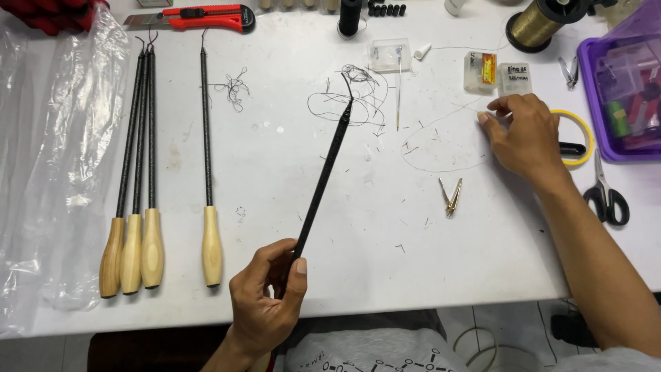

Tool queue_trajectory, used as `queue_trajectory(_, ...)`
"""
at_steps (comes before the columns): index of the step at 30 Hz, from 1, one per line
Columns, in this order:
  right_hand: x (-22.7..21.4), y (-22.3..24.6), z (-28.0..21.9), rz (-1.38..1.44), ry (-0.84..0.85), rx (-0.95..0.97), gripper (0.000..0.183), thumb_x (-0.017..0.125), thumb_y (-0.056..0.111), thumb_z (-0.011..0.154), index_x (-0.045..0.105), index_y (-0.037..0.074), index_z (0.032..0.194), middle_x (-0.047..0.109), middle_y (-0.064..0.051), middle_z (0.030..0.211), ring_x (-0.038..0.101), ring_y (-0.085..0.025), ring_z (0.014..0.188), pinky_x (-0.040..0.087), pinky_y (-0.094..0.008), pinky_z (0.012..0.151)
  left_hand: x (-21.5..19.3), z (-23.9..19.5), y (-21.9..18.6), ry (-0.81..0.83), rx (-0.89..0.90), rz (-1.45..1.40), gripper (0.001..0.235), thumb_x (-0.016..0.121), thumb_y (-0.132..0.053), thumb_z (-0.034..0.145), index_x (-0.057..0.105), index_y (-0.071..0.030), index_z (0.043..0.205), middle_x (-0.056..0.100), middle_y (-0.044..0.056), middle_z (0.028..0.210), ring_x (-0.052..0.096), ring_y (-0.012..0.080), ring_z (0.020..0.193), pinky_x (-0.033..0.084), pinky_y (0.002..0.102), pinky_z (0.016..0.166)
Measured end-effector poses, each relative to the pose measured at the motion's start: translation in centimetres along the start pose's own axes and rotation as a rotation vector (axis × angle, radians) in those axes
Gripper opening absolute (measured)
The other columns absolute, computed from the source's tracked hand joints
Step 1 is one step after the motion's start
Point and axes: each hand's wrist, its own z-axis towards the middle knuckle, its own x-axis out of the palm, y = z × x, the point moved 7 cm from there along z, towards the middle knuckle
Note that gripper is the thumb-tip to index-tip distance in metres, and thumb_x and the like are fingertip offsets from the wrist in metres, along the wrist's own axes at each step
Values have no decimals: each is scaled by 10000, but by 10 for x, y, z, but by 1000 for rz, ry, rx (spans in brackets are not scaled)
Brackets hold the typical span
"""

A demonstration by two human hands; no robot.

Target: The person selects a long tool with a wooden handle and a metal tip, then uses a thin needle-like tool to thread a small wire through the tip. They use pliers to bend and secure the wire, repeating the threading and bending steps to assemble the tool tip.

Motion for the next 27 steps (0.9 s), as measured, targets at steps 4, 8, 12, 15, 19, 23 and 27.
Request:
queue_trajectory(4,4,10,12,45,10,16,241,711,339,1043,704,120,1142,668,-85,1051,613,-264,1060,382,-507,930,3,1,-1,4,16,-18,224,640,-148,957,653,-2,1126,535,-29,603,452,59,478,402,195,423)
queue_trajectory(8,15,9,18,42,26,21,171,715,330,1033,697,168,1086,642,-79,1048,597,-290,1061,380,-531,927,2,1,0,4,26,3,221,643,-153,957,652,-7,1123,526,-28,605,450,63,481,402,200,428)
queue_trajectory(12,24,9,23,44,40,5,141,687,304,1050,698,164,1040,633,-84,1039,575,-329,1104,380,-551,907,1,2,0,0,34,8,213,641,-150,960,654,-14,1123,522,-31,606,437,61,479,398,201,436)
queue_trajectory(15,24,11,26,-6,95,8,180,644,324,1073,700,154,1066,620,-123,1081,532,-380,1148,360,-546,929,1,3,0,-1,37,12,210,640,-152,959,655,-16,1119,526,-28,610,447,64,482,408,202,436)
queue_trajectory(19,10,12,16,92,72,20,147,628,275,1078,671,136,1062,589,-101,1084,524,-336,1097,346,-536,942,-1,3,-1,-5,42,9,214,642,-150,958,655,-9,1118,524,-24,612,443,64,479,407,201,435)
queue_trajectory(23,-3,13,11,192,-70,-130,115,692,176,1088,676,66,1061,640,-104,1059,583,-285,993,434,-434,928,1,3,-1,2,31,-10,214,639,-147,961,652,-11,1127,515,-29,605,440,61,484,402,200,436)
queue_trajectory(27,14,7,19,104,-76,-137,129,728,242,1061,736,115,1037,678,-90,1067,604,-264,916,426,-449,880,1,1,-1,7,26,-10,206,648,-150,957,652,-23,1119,516,-30,614,432,63,484,409,202,440)
